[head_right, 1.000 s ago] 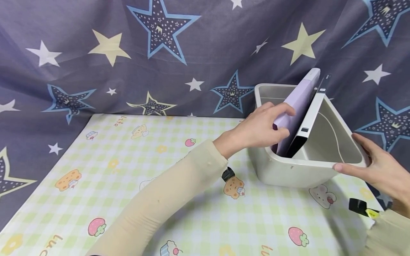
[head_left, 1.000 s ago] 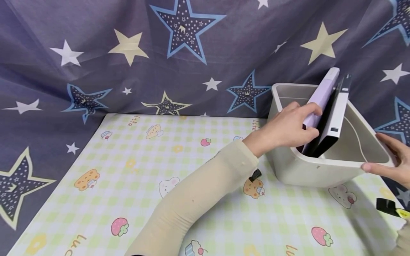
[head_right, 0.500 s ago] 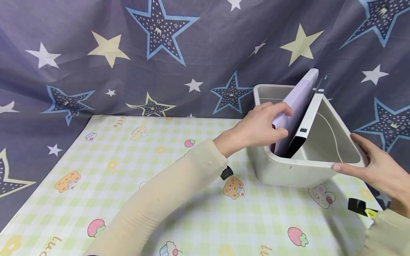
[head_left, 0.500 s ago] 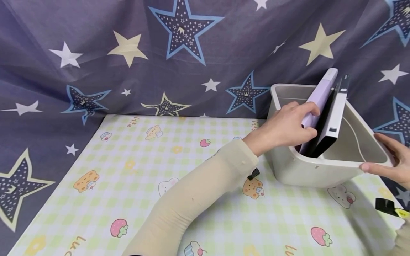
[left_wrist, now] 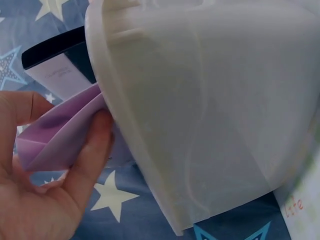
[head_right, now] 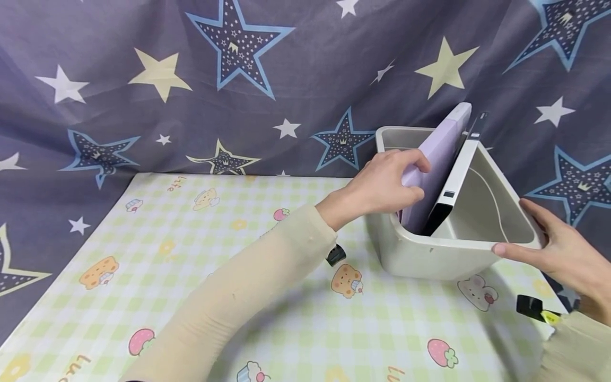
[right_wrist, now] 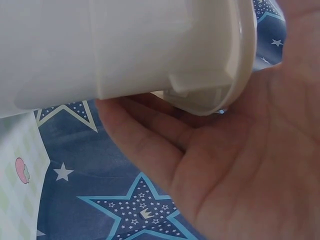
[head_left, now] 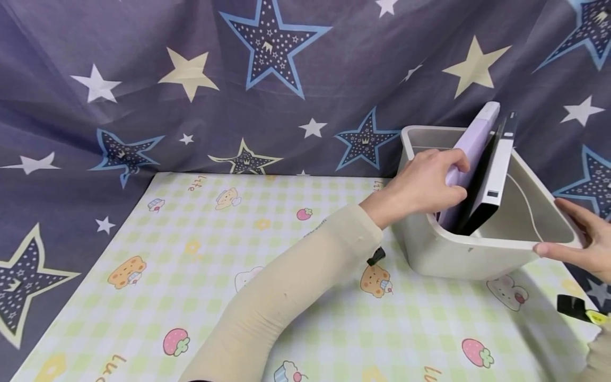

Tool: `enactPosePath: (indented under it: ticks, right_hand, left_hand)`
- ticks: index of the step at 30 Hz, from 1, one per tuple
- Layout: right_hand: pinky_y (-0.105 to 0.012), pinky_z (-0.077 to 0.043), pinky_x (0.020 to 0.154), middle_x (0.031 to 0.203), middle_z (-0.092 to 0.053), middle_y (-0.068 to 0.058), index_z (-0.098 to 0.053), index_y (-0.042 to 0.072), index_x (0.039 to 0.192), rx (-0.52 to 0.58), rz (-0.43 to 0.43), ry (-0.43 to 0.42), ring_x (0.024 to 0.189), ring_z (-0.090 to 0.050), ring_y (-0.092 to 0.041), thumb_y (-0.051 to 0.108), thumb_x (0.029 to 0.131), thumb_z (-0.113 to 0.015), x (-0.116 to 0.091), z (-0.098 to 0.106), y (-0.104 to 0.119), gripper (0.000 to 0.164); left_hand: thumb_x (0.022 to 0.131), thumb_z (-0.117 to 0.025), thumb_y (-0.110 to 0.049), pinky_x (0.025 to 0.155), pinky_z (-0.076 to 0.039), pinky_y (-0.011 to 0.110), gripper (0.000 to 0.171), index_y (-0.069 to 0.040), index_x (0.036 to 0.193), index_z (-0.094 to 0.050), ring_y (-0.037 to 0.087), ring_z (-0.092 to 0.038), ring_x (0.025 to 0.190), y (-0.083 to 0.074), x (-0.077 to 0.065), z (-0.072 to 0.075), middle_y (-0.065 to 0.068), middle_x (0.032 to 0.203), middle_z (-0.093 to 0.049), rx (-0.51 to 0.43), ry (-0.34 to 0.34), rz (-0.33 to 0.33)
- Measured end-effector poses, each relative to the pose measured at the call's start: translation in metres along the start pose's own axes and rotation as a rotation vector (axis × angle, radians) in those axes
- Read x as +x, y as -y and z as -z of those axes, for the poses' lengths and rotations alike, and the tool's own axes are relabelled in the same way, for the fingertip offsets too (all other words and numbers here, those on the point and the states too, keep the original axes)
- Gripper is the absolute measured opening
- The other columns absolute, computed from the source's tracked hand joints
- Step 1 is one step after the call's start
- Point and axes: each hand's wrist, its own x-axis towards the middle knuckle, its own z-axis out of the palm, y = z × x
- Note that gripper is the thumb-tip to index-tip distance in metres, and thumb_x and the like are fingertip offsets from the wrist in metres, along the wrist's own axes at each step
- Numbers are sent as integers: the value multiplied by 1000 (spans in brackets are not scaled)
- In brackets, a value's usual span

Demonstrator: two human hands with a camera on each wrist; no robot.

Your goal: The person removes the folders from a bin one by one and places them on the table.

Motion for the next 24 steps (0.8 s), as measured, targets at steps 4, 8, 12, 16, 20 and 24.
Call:
enactPosePath:
  ticks: [4, 8, 12, 16, 20, 24]
  right_hand:
    - [-5, -28, 58, 126, -34, -44, -13, -6, 149, -48, -11, 6, 85, -25, 15, 18, 77, -79, 1, -1, 2, 100]
    - [-7, -28, 57, 126, -35, -43, -13, -6, 149, -69, -14, 14, 88, -27, 11, 19, 77, -79, 1, -1, 3, 101]
    - [-9, -29, 59, 127, -34, -44, -12, -5, 149, -70, -15, 16, 93, -42, -7, 19, 78, -79, 0, -1, 4, 100]
    - [-14, -37, 67, 129, -32, -45, -10, -5, 150, -74, -22, 20, 100, -40, -46, 20, 80, -77, 0, -1, 4, 100]
    - [-5, -28, 60, 127, -33, -45, -13, -6, 149, -46, -14, 3, 91, -42, 0, 18, 78, -78, -1, -1, 2, 100]
    - [0, -27, 60, 126, -32, -46, -13, -8, 148, -8, -8, -9, 82, -25, 19, 15, 77, -78, -2, 0, 2, 99]
  left_hand:
    - [83, -66, -32, 78, -38, 14, 26, -25, 107, -61, 5, -50, 92, 1, 7, 7, -11, 104, -59, 19, 65, -42]
    - [85, -66, -30, 79, -37, 13, 28, -23, 112, -60, 5, -50, 95, 4, 16, 14, -11, 110, -59, 0, 152, -60]
    - [84, -67, -27, 73, -42, 14, 34, -24, 117, -58, 6, -51, 96, 6, 22, 17, -9, 115, -56, -98, 221, -13]
    - [83, -66, -21, 61, -52, 20, 41, -23, 122, -55, 9, -56, 93, 9, 25, 17, -6, 116, -53, -213, 279, 24]
    - [84, -65, -19, 54, -55, 26, 43, -23, 125, -54, 11, -60, 88, 10, 27, 16, -4, 116, -52, -279, 311, 53]
    - [84, -65, -24, 63, -51, 20, 41, -25, 124, -55, 9, -56, 92, 10, 31, 14, -7, 116, -53, -180, 303, 24]
